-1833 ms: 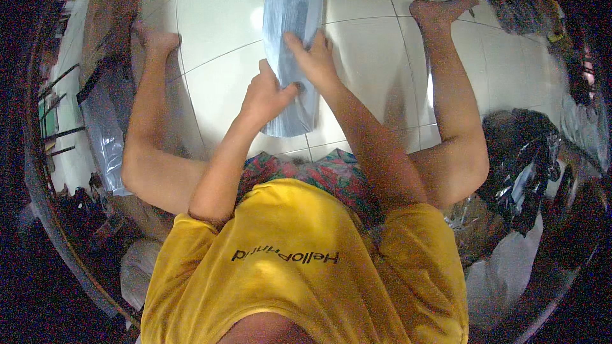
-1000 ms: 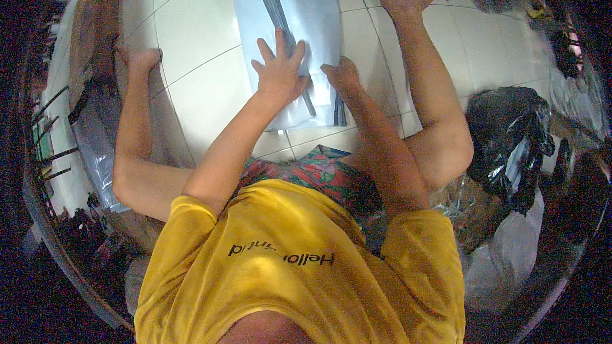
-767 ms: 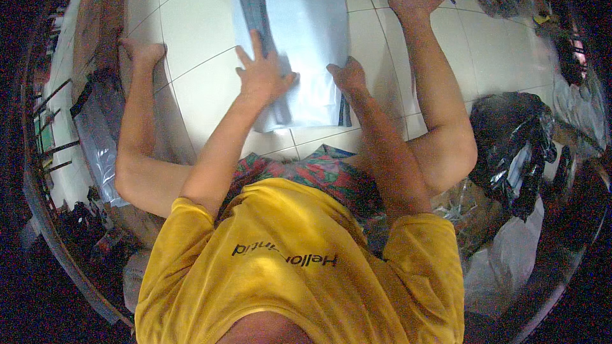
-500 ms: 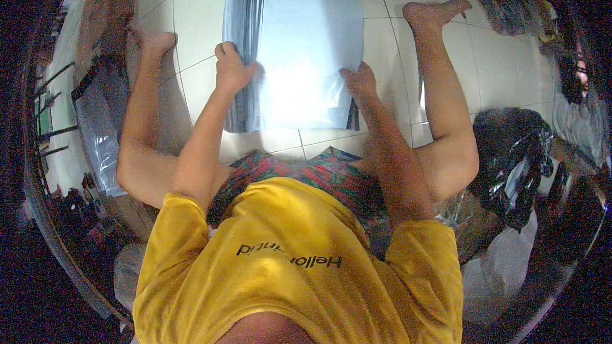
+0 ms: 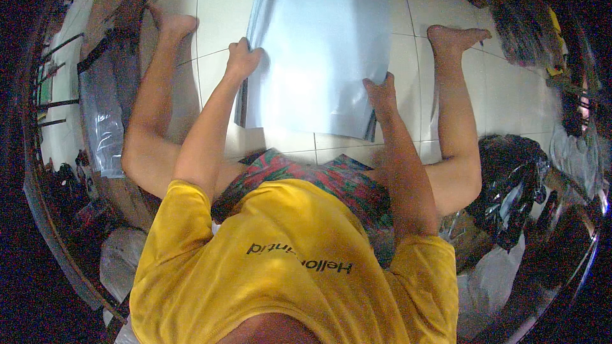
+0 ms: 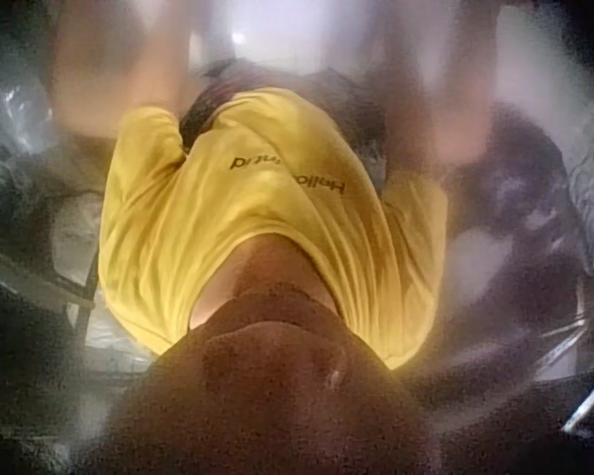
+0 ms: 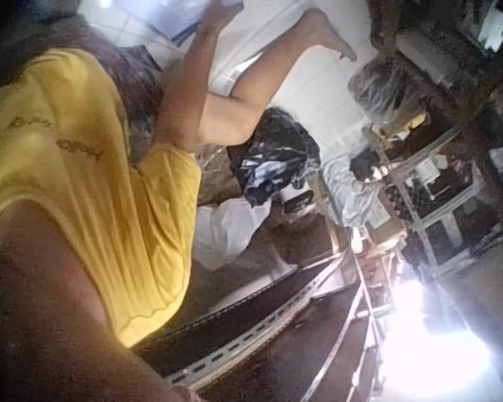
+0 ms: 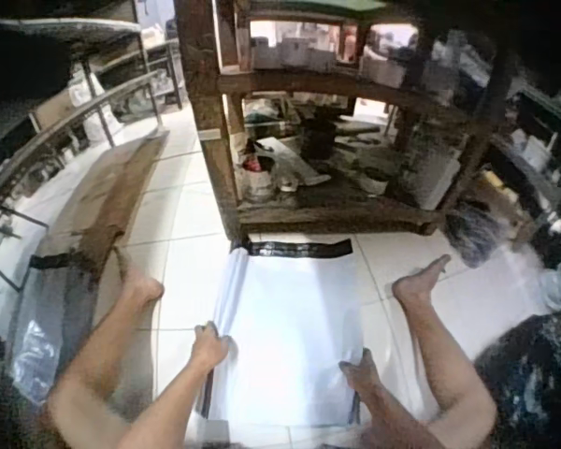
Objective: The person sits on the floor and repeatedly unfolds, smooths, and refolds white poly mailers with black adhesive strips. They handle the mailers one at a time, pressing them flat and stacking them on the floor.
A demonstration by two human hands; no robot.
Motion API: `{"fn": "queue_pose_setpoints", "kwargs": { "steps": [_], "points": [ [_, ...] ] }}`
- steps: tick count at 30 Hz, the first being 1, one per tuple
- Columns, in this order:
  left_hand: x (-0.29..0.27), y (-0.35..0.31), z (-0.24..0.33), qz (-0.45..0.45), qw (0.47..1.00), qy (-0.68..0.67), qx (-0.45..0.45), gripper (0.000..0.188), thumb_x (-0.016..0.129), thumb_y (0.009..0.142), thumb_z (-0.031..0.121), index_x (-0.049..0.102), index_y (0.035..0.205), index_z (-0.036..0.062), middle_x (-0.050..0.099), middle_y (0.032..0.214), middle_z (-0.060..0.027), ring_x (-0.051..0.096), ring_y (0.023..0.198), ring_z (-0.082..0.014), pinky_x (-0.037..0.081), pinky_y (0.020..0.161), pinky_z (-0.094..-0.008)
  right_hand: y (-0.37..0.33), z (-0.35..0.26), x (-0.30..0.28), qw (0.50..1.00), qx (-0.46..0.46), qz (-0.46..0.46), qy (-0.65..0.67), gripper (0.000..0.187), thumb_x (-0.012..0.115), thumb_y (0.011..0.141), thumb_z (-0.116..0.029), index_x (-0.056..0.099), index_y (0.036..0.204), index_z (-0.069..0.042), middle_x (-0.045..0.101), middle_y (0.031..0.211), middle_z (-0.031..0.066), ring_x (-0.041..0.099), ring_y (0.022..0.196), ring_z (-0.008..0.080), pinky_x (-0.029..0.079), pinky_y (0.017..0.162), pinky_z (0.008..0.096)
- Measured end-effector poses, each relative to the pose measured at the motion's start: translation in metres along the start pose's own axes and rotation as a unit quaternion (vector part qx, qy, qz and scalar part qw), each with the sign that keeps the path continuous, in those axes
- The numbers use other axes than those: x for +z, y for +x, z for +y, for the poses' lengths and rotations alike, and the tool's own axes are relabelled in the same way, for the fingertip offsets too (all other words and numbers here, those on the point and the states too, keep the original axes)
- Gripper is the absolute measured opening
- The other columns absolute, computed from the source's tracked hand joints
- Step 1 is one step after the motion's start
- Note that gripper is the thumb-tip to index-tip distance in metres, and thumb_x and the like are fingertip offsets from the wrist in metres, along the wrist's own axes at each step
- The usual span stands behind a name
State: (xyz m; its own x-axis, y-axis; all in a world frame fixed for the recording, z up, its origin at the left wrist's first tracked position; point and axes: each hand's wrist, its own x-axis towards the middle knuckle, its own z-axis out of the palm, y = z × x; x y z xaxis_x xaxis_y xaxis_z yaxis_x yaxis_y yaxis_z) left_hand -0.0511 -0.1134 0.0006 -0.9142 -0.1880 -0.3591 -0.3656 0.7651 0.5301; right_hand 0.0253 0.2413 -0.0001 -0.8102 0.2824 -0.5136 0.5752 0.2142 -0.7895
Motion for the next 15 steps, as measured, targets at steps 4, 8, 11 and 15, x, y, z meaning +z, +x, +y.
{"fn": "queue_pose_setpoints", "kwargs": {
  "steps": [4,8,11,15],
  "points": [
    [0.004,-0.011,0.005,0.035,0.998,-0.001,0.061,0.049,0.048,0.095,0.025,0.045,0.129,-0.0103,0.042,0.133,-0.0360,0.056,0.113,-0.0517,0.047,0.100,-0.0542,-0.009,-0.003,-0.001,0.996,-0.009,-0.030,0.089,0.055,0.055,0.099,-0.017,0.037,0.148,-0.001,0.059,0.130,0.0173,0.058,0.113,0.0253,0.049,0.095,0.0389],
    [0.017,-0.007,0.002,0.078,0.996,-0.018,0.024,0.044,0.043,0.098,0.022,0.048,0.126,-0.0116,0.044,0.131,-0.0368,0.056,0.110,-0.0520,0.046,0.099,-0.0553,-0.003,0.007,0.004,0.998,-0.018,-0.035,0.044,0.052,0.047,0.103,-0.020,0.036,0.151,-0.001,0.058,0.134,0.0185,0.056,0.120,0.0258,0.046,0.101,0.0390],
    [0.014,-0.006,0.003,0.059,0.998,-0.032,0.007,0.045,0.043,0.098,0.023,0.048,0.128,-0.0103,0.045,0.130,-0.0369,0.055,0.112,-0.0521,0.046,0.100,-0.0545,0.001,0.015,0.007,0.998,-0.063,-0.014,-0.024,0.051,0.048,0.103,-0.012,0.035,0.152,-0.002,0.057,0.136,0.0190,0.057,0.120,0.0284,0.044,0.103,0.0417],
    [0.016,-0.002,-0.008,0.072,0.995,-0.063,-0.006,0.045,0.046,0.096,0.023,0.052,0.130,-0.0068,0.050,0.128,-0.0362,0.056,0.114,-0.0508,0.046,0.101,-0.0523,0.002,0.015,0.005,0.999,-0.050,-0.011,-0.016,0.050,0.051,0.101,-0.008,0.041,0.149,0.000,0.058,0.136,0.0201,0.058,0.122,0.0286,0.045,0.103,0.0391]
  ]
}}
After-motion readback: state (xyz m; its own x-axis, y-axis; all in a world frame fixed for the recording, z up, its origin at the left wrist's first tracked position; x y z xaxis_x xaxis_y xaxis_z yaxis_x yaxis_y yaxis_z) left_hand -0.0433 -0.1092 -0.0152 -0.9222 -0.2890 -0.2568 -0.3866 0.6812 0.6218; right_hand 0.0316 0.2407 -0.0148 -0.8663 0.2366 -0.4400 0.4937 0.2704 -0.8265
